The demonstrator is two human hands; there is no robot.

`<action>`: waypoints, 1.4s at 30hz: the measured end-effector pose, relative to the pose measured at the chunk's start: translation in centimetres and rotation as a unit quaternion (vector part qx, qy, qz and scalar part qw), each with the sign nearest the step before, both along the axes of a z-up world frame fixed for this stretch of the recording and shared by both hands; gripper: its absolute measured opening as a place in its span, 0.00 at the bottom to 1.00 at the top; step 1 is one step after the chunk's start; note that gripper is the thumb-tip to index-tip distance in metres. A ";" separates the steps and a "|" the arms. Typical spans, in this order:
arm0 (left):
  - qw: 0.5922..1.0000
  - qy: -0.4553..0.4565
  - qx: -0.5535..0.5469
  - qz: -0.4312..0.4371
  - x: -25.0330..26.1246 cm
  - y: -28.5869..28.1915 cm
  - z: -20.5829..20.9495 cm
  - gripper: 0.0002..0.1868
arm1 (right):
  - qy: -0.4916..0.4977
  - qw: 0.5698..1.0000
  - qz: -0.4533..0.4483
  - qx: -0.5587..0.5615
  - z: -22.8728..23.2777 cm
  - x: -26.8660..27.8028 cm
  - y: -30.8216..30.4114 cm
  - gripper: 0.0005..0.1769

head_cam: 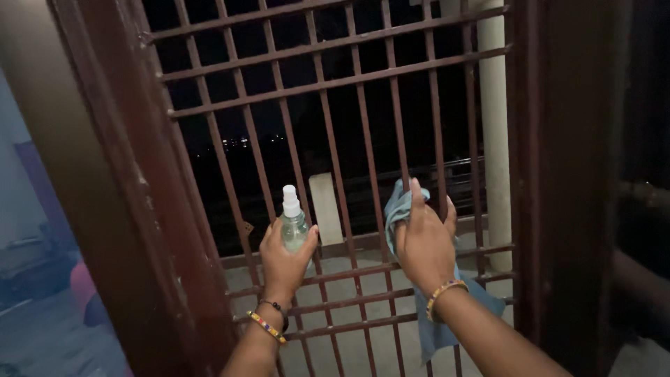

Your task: The person sprays a cleaning solution onto a metal window grille and wipes it with a blue cloth. They systematically clean the horizontal and vertical bars, moving from the lower section upward and across the grille.

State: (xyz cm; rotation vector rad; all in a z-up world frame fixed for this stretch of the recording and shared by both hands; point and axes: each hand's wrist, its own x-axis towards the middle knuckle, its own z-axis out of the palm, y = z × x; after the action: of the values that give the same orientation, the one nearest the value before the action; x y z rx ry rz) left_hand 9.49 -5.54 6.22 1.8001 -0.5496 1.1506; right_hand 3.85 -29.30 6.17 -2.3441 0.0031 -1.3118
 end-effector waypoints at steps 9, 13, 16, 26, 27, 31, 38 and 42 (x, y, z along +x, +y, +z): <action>0.999 -0.027 0.000 0.037 -0.3 -0.5 -0.2 0.26 | -0.134 0.988 -0.037 -0.071 1.0 1.7 -0.4 0.47; 0.999 -0.015 -0.008 0.040 -0.4 -0.6 -0.2 0.26 | -0.185 0.976 -0.044 -0.102 4.3 2.5 -0.6 0.48; 0.999 -0.031 -0.006 0.044 -0.5 -0.7 -0.2 0.26 | -0.242 0.960 -0.060 -0.129 8.2 3.7 -0.9 0.47; 0.999 -0.033 -0.024 0.028 -0.7 -0.7 -0.3 0.22 | -0.213 0.974 -0.046 -0.058 10.6 5.6 -0.6 0.35; 0.999 -0.040 -0.024 0.026 -0.8 -0.7 -0.2 0.22 | -0.213 0.974 -0.048 -0.054 10.0 5.7 -0.6 0.34; 0.999 -0.017 -0.028 0.018 -0.8 -0.7 -0.2 0.22 | -0.212 0.973 -0.064 -0.062 6.5 5.5 -0.6 0.32; 0.997 -0.060 -0.036 0.021 -0.8 -0.6 -0.4 0.23 | -0.175 0.982 -0.044 -0.061 -0.4 3.5 0.1 0.33; 0.998 -0.042 -0.039 0.029 -0.8 -0.6 -0.5 0.23 | -0.108 0.994 -0.022 -0.025 -2.5 2.0 0.6 0.32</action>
State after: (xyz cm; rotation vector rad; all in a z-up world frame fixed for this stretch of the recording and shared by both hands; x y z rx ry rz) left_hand 8.69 -6.09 5.77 1.7179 -0.4970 1.2748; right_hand 5.81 -28.75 3.65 -2.2430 -0.0451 -1.5980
